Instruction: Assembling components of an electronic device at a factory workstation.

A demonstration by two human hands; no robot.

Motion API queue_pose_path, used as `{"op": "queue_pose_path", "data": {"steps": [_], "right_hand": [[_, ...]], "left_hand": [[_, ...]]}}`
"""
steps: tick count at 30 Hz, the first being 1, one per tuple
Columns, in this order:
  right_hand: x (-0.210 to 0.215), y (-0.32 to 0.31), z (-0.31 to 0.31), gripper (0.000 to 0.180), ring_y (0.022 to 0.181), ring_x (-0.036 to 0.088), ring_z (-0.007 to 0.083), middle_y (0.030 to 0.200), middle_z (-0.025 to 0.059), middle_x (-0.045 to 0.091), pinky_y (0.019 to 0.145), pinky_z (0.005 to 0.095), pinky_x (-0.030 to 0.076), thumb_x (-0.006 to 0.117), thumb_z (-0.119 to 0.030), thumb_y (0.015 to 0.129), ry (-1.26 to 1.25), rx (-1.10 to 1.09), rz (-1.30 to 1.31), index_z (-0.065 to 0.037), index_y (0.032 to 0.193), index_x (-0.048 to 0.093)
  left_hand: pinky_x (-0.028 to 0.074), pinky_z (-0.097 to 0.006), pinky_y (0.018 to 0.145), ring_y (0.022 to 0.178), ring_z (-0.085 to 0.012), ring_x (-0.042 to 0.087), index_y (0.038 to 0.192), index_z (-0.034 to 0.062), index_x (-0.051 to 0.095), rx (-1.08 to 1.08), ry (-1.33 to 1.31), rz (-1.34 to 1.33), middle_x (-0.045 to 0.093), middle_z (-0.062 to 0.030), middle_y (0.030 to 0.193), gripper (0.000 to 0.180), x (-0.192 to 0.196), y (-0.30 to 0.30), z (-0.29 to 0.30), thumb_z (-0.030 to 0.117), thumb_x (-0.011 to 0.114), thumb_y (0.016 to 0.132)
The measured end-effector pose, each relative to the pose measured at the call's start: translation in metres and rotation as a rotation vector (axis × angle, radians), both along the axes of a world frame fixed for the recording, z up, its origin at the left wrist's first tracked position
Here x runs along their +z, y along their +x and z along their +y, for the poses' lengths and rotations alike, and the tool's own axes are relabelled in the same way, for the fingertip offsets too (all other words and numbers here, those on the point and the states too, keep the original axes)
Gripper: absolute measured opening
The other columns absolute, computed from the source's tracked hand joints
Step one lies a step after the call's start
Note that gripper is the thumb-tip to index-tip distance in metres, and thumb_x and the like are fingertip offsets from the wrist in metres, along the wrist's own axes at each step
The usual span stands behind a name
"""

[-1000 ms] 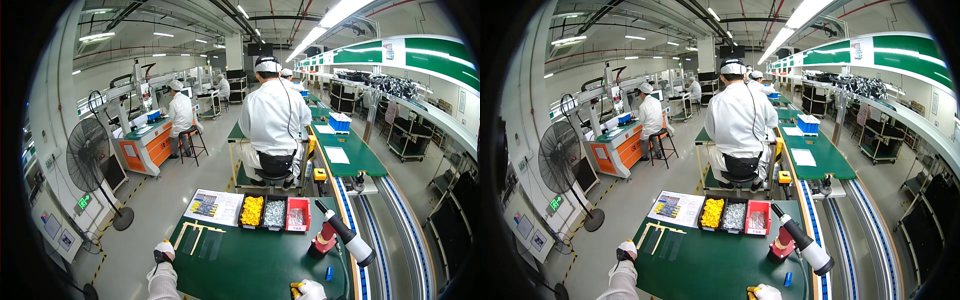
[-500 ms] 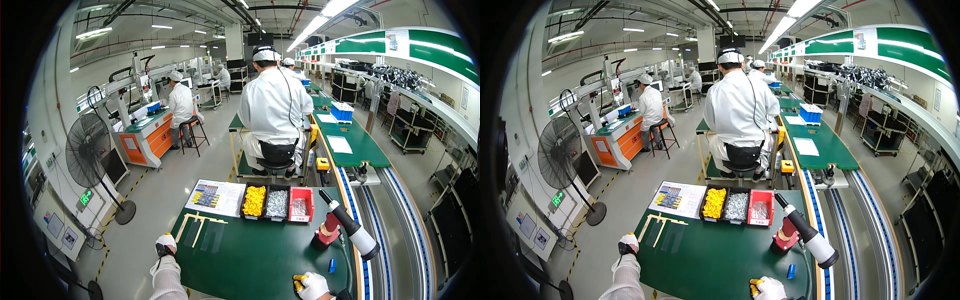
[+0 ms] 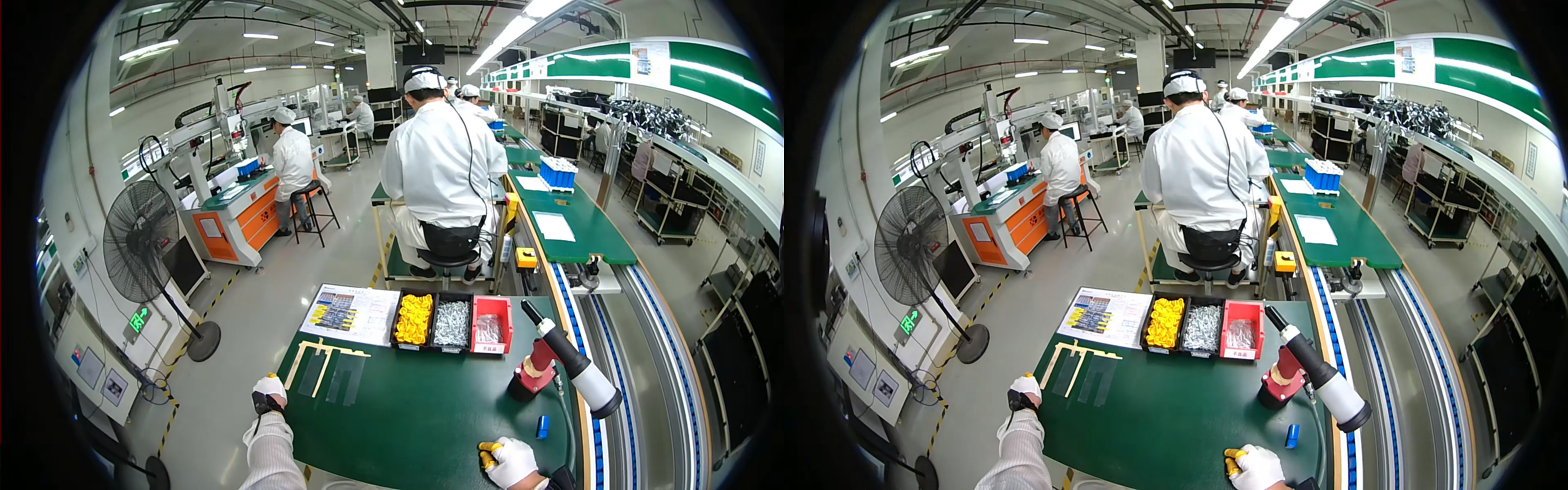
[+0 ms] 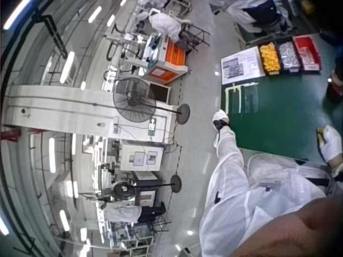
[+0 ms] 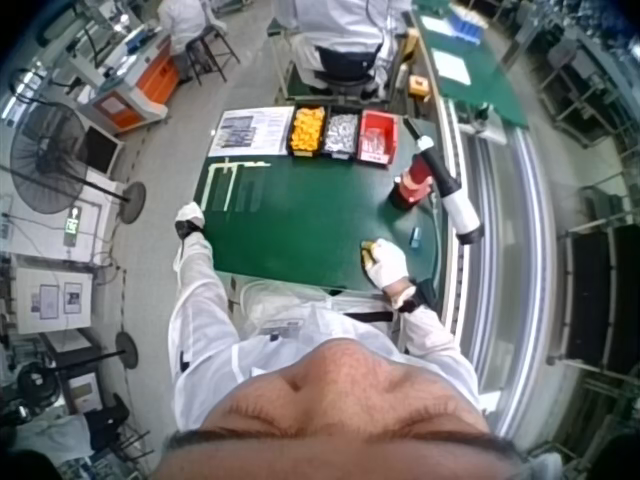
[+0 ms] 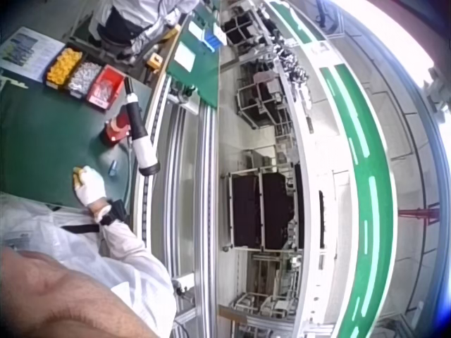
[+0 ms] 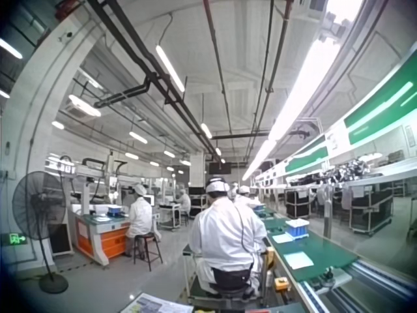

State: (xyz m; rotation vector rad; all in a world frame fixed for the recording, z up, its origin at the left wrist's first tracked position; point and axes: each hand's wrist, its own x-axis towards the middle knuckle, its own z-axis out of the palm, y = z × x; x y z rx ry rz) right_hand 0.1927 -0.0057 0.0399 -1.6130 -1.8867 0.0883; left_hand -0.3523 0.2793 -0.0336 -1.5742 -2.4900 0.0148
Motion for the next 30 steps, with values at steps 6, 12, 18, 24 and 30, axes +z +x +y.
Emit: {"op": "queue_pose_path", "data": {"steps": [6, 12, 18, 24, 30], "right_hand": [[-0.002, 0.0, 0.002, 0.013, 0.076, 0.068, 0.036, 0.081, 0.0135, 0.068, 0.068, 0.0466, 0.056, 0.076, -0.014, 0.086, -0.029, 0.005, -0.006, -0.009, 0.098, 0.078], [-0.004, 0.001, 0.003, 0.014, 0.077, 0.068, 0.0355, 0.082, 0.0134, 0.068, 0.069, 0.0461, 0.056, 0.076, -0.015, 0.085, -0.027, -0.003, -0.013, -0.01, 0.098, 0.078], [-0.003, 0.0, 0.003, 0.013, 0.076, 0.068, 0.0353, 0.082, 0.013, 0.068, 0.068, 0.0461, 0.056, 0.076, -0.014, 0.084, -0.003, 0.002, -0.01, -0.01, 0.097, 0.078], [-0.005, 0.0, 0.002, 0.012, 0.076, 0.068, 0.0347, 0.082, 0.0129, 0.068, 0.068, 0.0458, 0.056, 0.076, -0.014, 0.085, -0.017, -0.006, -0.023, -0.01, 0.096, 0.078], [-0.009, 0.0, 0.002, 0.013, 0.076, 0.068, 0.0348, 0.082, 0.0126, 0.068, 0.068, 0.0459, 0.056, 0.076, -0.016, 0.086, -0.036, -0.004, -0.035, -0.01, 0.098, 0.078]], "left_hand": [[0.064, -0.047, 0.081, 0.097, -0.0346, 0.08, 0.103, 0.0075, 0.081, 0.026, 0.002, -0.02, 0.081, -0.0155, 0.103, 0.029, -0.003, -0.006, 0.001, 0.023, 0.056, 0.102], [0.063, -0.047, 0.083, 0.098, -0.0346, 0.079, 0.099, 0.0073, 0.081, -0.011, -0.024, 0.023, 0.08, -0.0162, 0.103, 0.038, 0.001, -0.002, -0.001, 0.031, 0.051, 0.105], [0.064, -0.048, 0.083, 0.098, -0.0362, 0.079, 0.105, 0.0062, 0.081, -0.019, -0.032, -0.019, 0.081, -0.0168, 0.106, 0.034, 0.008, 0.002, -0.003, 0.026, 0.053, 0.104], [0.064, -0.048, 0.082, 0.097, -0.0363, 0.079, 0.106, 0.0067, 0.081, -0.039, -0.034, 0.029, 0.081, -0.0166, 0.105, 0.033, 0.002, -0.004, -0.001, 0.024, 0.053, 0.103], [0.064, -0.047, 0.083, 0.098, -0.0358, 0.079, 0.106, 0.007, 0.081, -0.01, -0.041, 0.008, 0.081, -0.0159, 0.106, 0.032, 0.003, -0.002, 0.0, 0.024, 0.054, 0.103]]}}
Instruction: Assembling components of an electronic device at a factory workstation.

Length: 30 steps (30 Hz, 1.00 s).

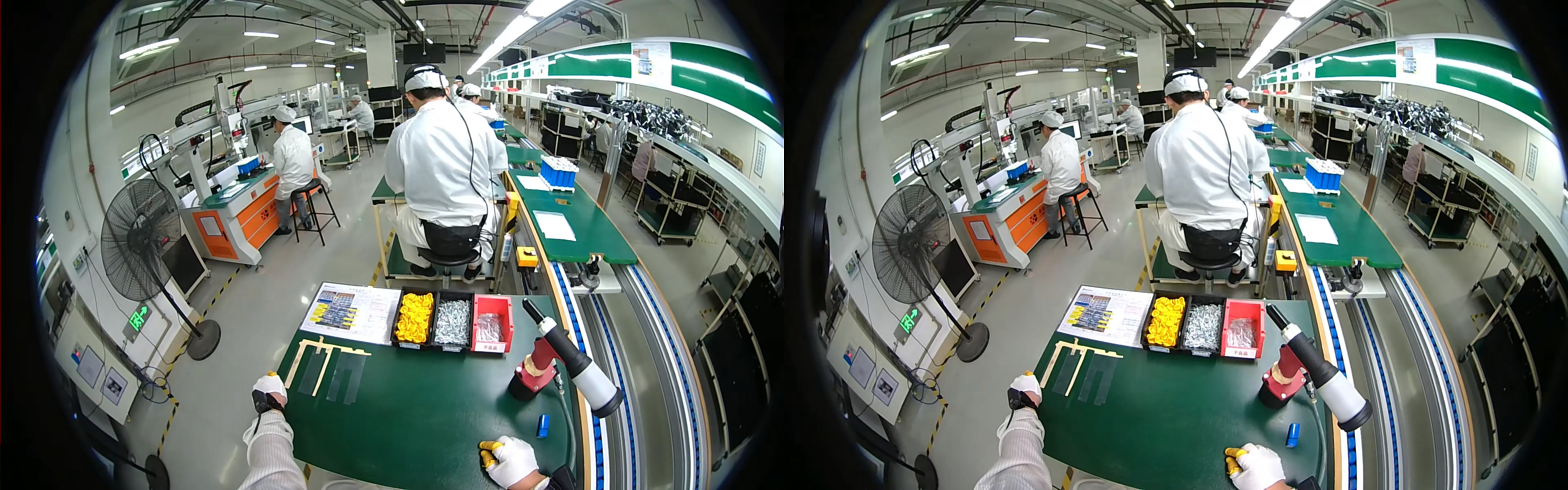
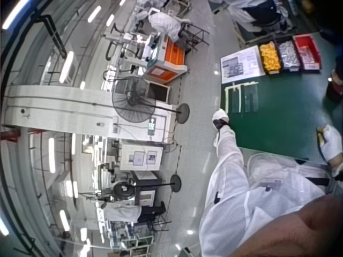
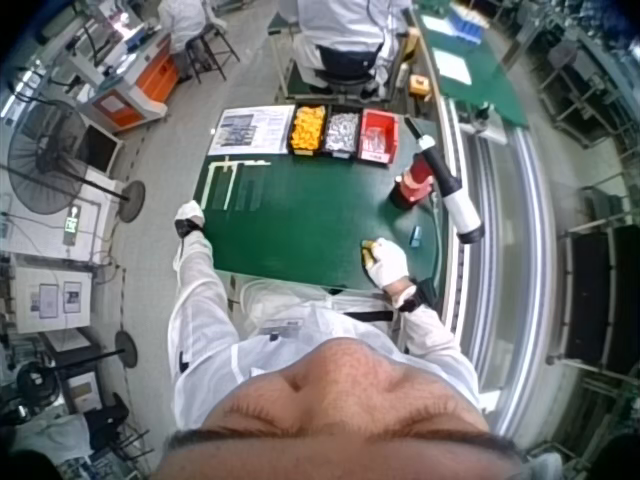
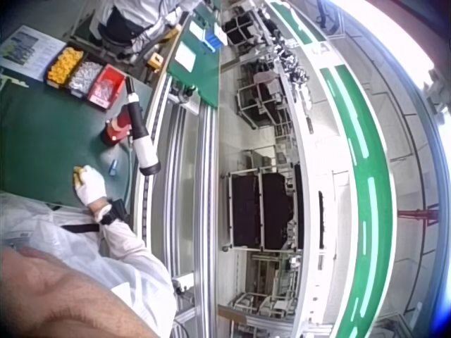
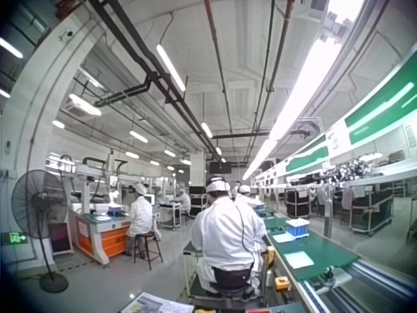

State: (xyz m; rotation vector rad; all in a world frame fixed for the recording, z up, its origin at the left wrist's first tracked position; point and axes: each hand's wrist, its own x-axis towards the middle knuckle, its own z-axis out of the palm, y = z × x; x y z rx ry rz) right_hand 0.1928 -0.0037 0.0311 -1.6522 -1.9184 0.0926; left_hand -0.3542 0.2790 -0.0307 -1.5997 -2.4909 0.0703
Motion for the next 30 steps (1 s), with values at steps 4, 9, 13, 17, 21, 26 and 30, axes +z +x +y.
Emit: {"op": "queue_pose_path", "data": {"steps": [4, 9, 13, 17, 21, 26, 30], "right_hand": [[0.004, -0.001, 0.0, 0.013, 0.076, 0.068, 0.0353, 0.082, 0.0127, 0.068, 0.068, 0.0463, 0.056, 0.076, -0.016, 0.087, -0.004, -0.003, 0.008, -0.01, 0.098, 0.078], [0.006, -0.001, 0.0, 0.013, 0.076, 0.068, 0.0356, 0.081, 0.0131, 0.068, 0.068, 0.0464, 0.056, 0.075, -0.016, 0.086, 0.007, -0.004, 0.017, -0.01, 0.097, 0.078], [0.006, -0.001, 0.0, 0.013, 0.076, 0.068, 0.0356, 0.081, 0.0134, 0.068, 0.068, 0.0463, 0.056, 0.075, -0.016, 0.086, 0.01, -0.013, 0.025, -0.01, 0.097, 0.079], [0.005, -0.001, 0.0, 0.013, 0.076, 0.068, 0.0355, 0.081, 0.0134, 0.068, 0.068, 0.0462, 0.056, 0.076, -0.016, 0.086, 0.006, -0.017, 0.024, -0.01, 0.096, 0.079], [0.007, -0.001, 0.0, 0.013, 0.075, 0.068, 0.0355, 0.081, 0.0133, 0.068, 0.068, 0.0462, 0.056, 0.076, -0.017, 0.085, 0.017, -0.014, 0.039, -0.01, 0.096, 0.079], [0.003, 0.001, -0.001, 0.013, 0.076, 0.068, 0.0355, 0.081, 0.0134, 0.068, 0.068, 0.0463, 0.056, 0.076, -0.017, 0.085, -0.001, -0.017, 0.016, -0.01, 0.096, 0.08], [0.001, 0.0, 0.0, 0.013, 0.076, 0.068, 0.0355, 0.081, 0.0136, 0.068, 0.068, 0.0463, 0.056, 0.076, -0.016, 0.086, 0.005, -0.01, 0.021, -0.01, 0.096, 0.079]], "left_hand": [[0.064, -0.046, 0.084, 0.099, -0.0352, 0.079, 0.108, 0.0074, 0.08, -0.001, -0.024, 0.009, 0.081, -0.0153, 0.108, 0.031, 0.004, 0.004, -0.001, 0.024, 0.054, 0.104], [0.064, -0.046, 0.084, 0.1, -0.035, 0.079, 0.108, 0.0074, 0.08, 0.035, -0.001, -0.028, 0.081, -0.0152, 0.109, 0.031, 0.004, 0.003, -0.001, 0.024, 0.054, 0.104], [0.064, -0.047, 0.082, 0.098, -0.0356, 0.079, 0.106, 0.007, 0.08, 0.026, 0.032, -0.028, 0.081, -0.0159, 0.106, 0.032, 0.001, 0.002, -0.001, 0.024, 0.054, 0.104], [0.064, -0.048, 0.081, 0.096, -0.0362, 0.079, 0.103, 0.0066, 0.08, -0.017, 0.035, 0.011, 0.081, -0.0169, 0.104, 0.032, -0.001, 0.0, -0.002, 0.024, 0.053, 0.103], [0.064, -0.048, 0.081, 0.096, -0.0363, 0.079, 0.104, 0.0064, 0.08, -0.012, 0.034, 0.009, 0.081, -0.0171, 0.104, 0.032, 0.001, 0.0, -0.003, 0.024, 0.053, 0.104], [0.064, -0.048, 0.081, 0.097, -0.0362, 0.079, 0.105, 0.0063, 0.081, -0.06, -0.011, 0.043, 0.081, -0.0171, 0.104, 0.033, 0.011, 0.009, -0.005, 0.024, 0.053, 0.104], [0.064, -0.047, 0.082, 0.097, -0.0365, 0.079, 0.105, 0.0063, 0.081, -0.048, -0.009, 0.052, 0.081, -0.0171, 0.105, 0.033, 0.005, 0.001, -0.004, 0.024, 0.053, 0.104]]}}
